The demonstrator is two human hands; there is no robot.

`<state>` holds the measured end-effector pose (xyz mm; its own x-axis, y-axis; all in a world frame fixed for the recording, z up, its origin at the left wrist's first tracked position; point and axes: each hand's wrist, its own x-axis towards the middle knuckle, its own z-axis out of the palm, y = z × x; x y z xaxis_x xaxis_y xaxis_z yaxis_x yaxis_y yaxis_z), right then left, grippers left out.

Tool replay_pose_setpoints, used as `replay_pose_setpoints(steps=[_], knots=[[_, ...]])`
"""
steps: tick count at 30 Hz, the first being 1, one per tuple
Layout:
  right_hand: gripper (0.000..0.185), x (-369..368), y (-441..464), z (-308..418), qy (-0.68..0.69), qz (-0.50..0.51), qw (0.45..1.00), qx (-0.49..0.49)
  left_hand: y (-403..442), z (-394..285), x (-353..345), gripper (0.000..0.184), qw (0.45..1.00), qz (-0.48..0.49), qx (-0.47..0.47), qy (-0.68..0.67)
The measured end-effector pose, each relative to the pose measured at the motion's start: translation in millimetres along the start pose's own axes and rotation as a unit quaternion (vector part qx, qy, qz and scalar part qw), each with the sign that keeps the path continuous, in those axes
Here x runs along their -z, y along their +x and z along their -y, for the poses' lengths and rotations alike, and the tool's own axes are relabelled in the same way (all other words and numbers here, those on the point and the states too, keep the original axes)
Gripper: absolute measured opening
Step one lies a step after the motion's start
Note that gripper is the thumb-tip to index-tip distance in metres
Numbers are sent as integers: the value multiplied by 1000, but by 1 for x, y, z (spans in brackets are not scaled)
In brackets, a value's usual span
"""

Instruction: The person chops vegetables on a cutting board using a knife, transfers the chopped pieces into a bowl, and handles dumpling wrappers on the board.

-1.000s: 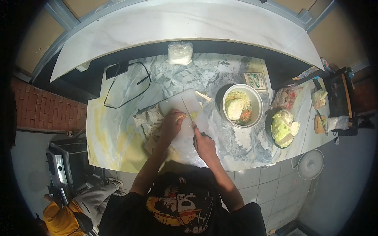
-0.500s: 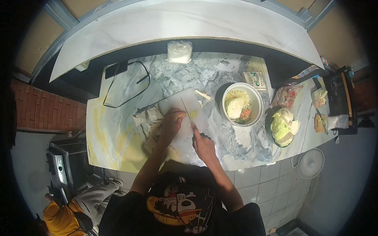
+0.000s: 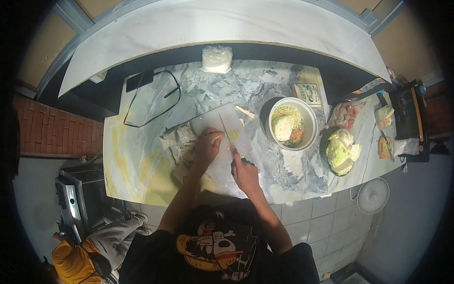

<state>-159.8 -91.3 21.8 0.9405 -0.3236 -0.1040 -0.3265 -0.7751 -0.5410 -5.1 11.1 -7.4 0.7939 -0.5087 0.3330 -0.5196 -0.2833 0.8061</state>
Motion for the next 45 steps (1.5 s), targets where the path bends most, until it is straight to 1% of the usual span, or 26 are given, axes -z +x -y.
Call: replay_pose_setpoints(steps=[3,8,12,15,18,20,23,27,30,36,38,39,41,45], knots=[[64,-1,0,-1,-6,2,1000,2,0,-3,2,13,1000,-4,5,-23],[64,0,0,1,-10,4,1000,-3,1,-4,2,11,1000,9,5,15],[64,-2,0,0,6,-10,1000,3,-1,2,-1,11,1000,18,17,10],[66,1,0,1,-14,0,1000,2,1,-2,0,11,999,14,0,30],[66,5,0,4,-7,0,1000,10,1,-8,2,11,1000,10,22,8],[65,8,3,4,-11,36,999,-9,2,-6,2,11,1000,21,15,18],[62,7,4,2,-3,26,1000,14,-1,0,-3,10,999,8,13,29],[60,13,10,6,-11,45,999,7,3,-3,0,10,1000,1,-3,8],[60,8,13,8,-3,56,998,-7,1,-8,3,10,1000,6,13,18],[63,0,20,8,-5,36,999,-10,-1,-4,0,12,1000,-3,-1,16],[63,-4,19,7,-13,-3,1000,9,-2,-1,-2,12,1000,-2,-5,16],[63,-6,18,6,-13,-4,1000,7,-2,-3,-1,12,1000,0,-6,15],[61,-10,15,4,-67,-7,998,12,-2,-5,-1,13,999,1,-3,46],[59,-3,6,10,-69,-3,998,-3,-4,-6,0,13,999,3,-2,51]])
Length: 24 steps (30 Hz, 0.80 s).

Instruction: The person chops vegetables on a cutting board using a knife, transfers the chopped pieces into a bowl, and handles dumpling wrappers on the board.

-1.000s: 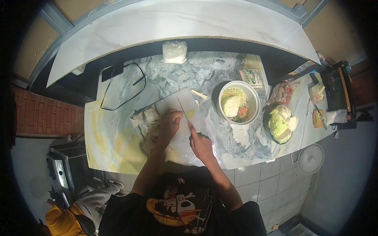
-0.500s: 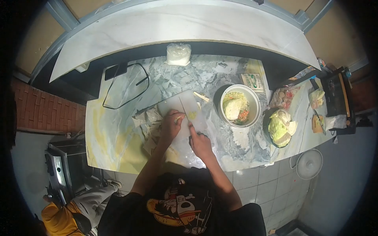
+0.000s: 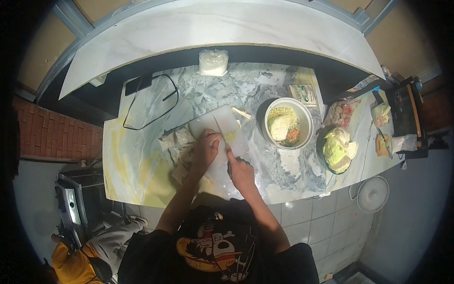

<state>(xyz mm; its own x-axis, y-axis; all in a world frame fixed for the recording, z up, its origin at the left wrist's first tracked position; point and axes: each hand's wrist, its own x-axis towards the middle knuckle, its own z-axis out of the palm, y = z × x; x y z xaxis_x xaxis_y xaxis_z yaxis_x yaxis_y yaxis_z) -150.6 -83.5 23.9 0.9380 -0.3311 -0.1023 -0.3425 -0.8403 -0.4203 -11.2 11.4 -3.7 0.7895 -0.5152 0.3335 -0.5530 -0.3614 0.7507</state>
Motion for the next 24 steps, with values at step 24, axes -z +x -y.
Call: replay_pose_setpoints(steps=[24], knots=[[63,6,-7,-4,67,9,998,-5,4,1,3,10,998,0,-18,-52]])
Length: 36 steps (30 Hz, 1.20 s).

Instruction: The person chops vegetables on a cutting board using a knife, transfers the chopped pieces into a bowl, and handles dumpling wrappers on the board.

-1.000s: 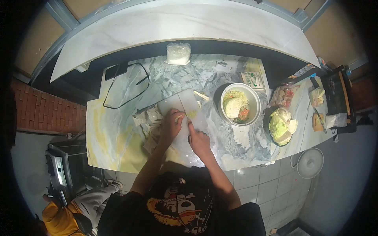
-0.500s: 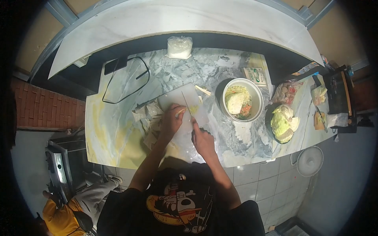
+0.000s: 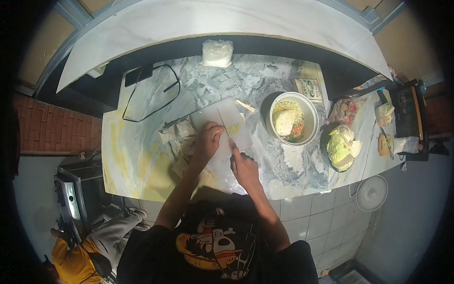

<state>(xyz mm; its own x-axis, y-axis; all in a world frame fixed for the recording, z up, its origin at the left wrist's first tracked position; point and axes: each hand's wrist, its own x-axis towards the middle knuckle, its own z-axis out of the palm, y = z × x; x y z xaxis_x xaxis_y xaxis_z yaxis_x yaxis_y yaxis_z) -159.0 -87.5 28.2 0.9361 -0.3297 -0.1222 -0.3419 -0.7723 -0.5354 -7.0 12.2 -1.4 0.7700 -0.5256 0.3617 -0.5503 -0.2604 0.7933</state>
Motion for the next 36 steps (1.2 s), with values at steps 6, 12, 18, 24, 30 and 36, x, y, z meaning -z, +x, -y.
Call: replay_pose_setpoints(steps=[6,12,18,24,30,36], knots=[[61,-2,-1,-2,-19,-7,1000,12,1,0,2,11,1000,8,-2,0],[66,-4,0,-2,-28,-2,999,17,1,-4,3,11,1000,9,-1,9],[61,-7,0,-2,-40,-16,999,25,-1,4,0,12,1000,21,0,16],[64,-3,2,0,-62,31,998,11,-1,5,-1,12,999,34,9,18],[61,1,7,-2,-67,44,997,21,1,4,-2,11,1000,18,1,6],[58,5,14,-5,-16,18,999,36,-2,3,-4,11,999,19,26,19]])
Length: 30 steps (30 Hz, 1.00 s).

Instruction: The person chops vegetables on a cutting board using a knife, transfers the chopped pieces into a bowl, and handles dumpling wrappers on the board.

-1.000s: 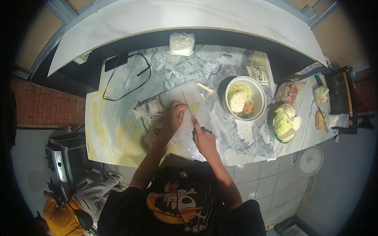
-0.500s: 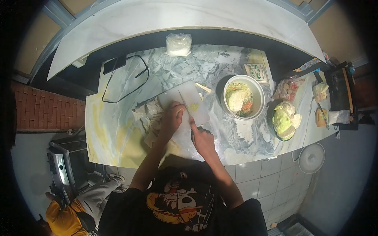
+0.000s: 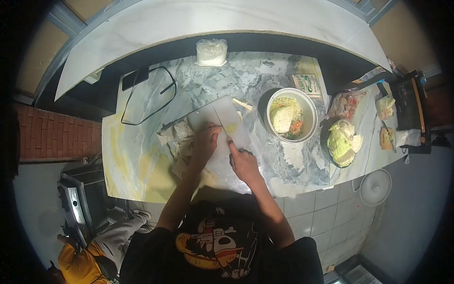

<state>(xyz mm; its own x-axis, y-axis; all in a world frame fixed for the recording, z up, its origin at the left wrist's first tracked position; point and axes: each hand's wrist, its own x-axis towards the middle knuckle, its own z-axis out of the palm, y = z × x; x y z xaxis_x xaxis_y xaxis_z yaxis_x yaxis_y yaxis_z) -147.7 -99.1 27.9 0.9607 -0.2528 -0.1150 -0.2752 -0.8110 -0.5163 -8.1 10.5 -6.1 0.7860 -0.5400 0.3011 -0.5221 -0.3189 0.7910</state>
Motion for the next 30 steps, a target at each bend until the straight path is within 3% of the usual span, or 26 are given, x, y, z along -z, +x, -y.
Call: replay_pose_setpoints(steps=[6,8,12,14,18,20,30], knots=[[61,1,4,5,5,42,998,-48,-1,9,-1,11,1000,-13,-22,-10],[60,-6,2,1,12,-17,1000,-14,0,9,1,10,1000,14,-13,-9],[60,-9,1,1,16,-26,999,-12,-3,3,2,10,1000,3,-15,1],[59,-8,0,2,19,-8,998,-51,-5,-1,1,11,999,-7,1,38],[59,-5,-4,2,32,-13,999,-35,-5,-3,2,12,999,4,16,40],[64,-5,-5,4,3,-14,999,-35,-2,-3,4,13,998,21,59,-11],[55,-14,-11,-1,39,-54,998,2,-1,-4,2,13,999,-11,11,41]])
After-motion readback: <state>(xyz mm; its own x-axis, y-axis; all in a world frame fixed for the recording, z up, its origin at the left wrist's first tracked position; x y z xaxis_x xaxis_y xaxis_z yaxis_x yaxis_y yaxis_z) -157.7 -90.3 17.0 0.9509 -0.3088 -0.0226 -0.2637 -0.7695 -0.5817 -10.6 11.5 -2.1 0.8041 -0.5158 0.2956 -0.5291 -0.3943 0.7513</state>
